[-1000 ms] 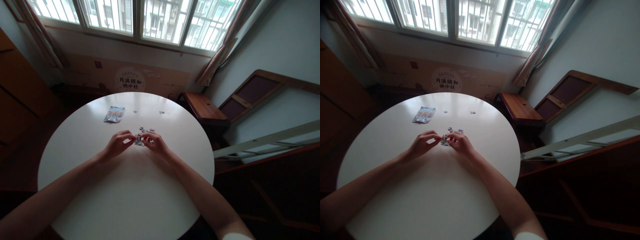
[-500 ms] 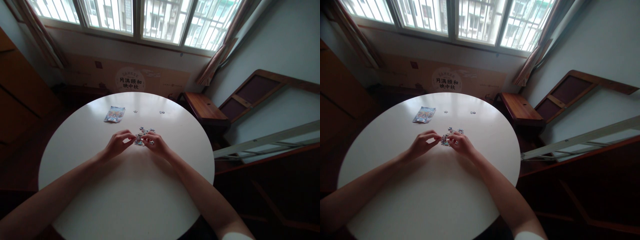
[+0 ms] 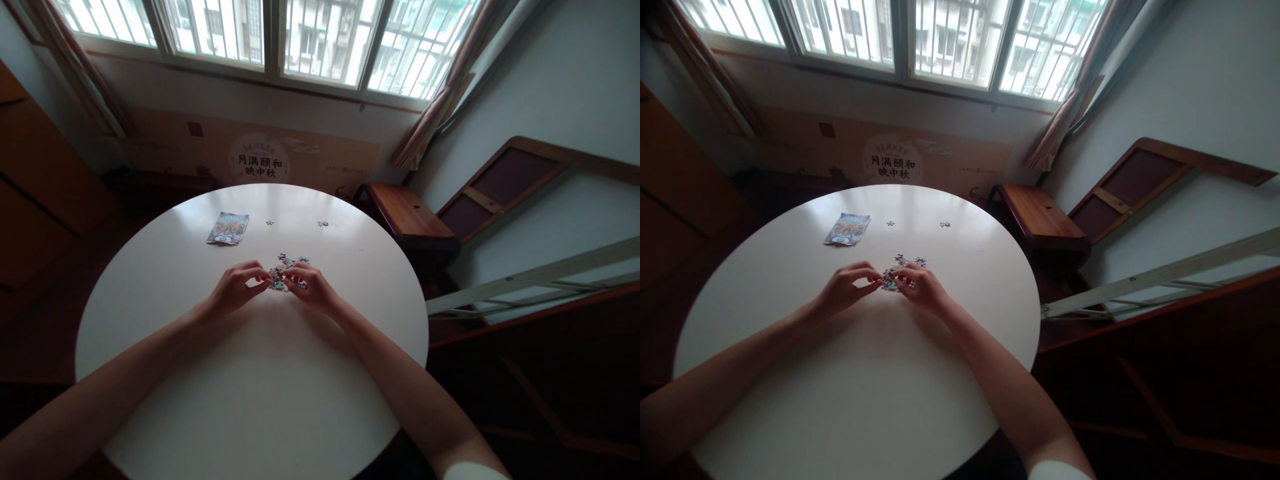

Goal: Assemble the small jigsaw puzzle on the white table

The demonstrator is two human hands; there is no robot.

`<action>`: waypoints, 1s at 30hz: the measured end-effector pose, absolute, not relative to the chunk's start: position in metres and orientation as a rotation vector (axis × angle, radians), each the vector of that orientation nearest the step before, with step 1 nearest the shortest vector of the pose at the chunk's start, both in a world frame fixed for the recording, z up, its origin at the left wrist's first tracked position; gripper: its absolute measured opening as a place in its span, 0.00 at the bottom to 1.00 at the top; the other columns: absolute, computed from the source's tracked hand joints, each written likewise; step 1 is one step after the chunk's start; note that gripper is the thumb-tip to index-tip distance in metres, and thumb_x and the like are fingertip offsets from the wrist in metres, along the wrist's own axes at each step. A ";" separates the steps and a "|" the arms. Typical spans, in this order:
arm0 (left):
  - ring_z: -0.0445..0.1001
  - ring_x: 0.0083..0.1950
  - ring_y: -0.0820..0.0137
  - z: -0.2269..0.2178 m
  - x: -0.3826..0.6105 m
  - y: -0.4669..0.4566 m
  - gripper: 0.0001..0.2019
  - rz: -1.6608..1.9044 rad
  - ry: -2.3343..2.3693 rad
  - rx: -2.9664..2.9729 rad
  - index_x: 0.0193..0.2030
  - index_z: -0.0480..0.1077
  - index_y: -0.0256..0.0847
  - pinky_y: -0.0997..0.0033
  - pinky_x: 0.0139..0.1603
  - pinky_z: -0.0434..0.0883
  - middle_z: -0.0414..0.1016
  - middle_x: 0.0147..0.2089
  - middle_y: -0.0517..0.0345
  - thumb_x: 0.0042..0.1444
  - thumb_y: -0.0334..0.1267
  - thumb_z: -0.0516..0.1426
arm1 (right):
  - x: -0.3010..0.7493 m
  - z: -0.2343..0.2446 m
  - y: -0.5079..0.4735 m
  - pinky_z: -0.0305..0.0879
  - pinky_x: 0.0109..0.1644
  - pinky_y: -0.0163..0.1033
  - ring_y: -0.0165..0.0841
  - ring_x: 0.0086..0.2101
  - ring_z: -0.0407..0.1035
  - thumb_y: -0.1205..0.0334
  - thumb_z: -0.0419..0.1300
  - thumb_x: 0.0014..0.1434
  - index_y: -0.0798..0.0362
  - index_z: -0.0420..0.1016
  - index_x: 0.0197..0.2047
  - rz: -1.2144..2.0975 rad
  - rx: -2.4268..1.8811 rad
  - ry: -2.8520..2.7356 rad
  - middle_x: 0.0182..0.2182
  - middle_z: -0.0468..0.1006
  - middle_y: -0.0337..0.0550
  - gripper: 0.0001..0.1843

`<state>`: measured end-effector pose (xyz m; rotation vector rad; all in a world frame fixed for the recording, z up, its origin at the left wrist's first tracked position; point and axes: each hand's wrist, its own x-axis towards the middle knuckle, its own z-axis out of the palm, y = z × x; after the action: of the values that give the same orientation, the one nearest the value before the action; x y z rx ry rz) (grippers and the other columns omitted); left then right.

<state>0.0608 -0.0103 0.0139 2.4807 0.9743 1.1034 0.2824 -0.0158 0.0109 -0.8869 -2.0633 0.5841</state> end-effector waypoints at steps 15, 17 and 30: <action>0.72 0.30 0.76 0.010 0.062 -0.010 0.12 1.068 0.951 2.478 0.45 0.75 0.42 0.76 0.33 0.71 0.74 0.37 0.55 0.55 0.40 0.60 | 0.282 0.012 -0.017 0.67 0.37 0.35 0.29 0.31 0.70 0.65 0.59 0.58 0.54 0.78 0.44 0.583 -0.885 -2.115 0.34 0.75 0.44 0.11; 0.72 0.30 0.76 0.010 0.062 -0.010 0.12 1.071 0.938 2.476 0.45 0.75 0.41 0.76 0.33 0.71 0.75 0.37 0.55 0.55 0.40 0.60 | 0.281 0.012 -0.017 0.67 0.38 0.35 0.29 0.31 0.70 0.66 0.59 0.58 0.54 0.78 0.45 0.577 -0.882 -2.120 0.34 0.76 0.44 0.12; 0.72 0.30 0.75 0.009 0.062 -0.010 0.11 1.055 0.943 2.484 0.46 0.74 0.42 0.76 0.34 0.71 0.75 0.35 0.56 0.56 0.38 0.60 | 0.281 0.012 -0.017 0.67 0.38 0.34 0.27 0.31 0.69 0.66 0.57 0.59 0.53 0.77 0.47 0.573 -0.899 -2.119 0.35 0.75 0.44 0.13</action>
<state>0.0619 -0.0095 0.0090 2.4840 0.9433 1.0547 0.2813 -0.0171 0.0117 -0.8993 -2.1189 0.5734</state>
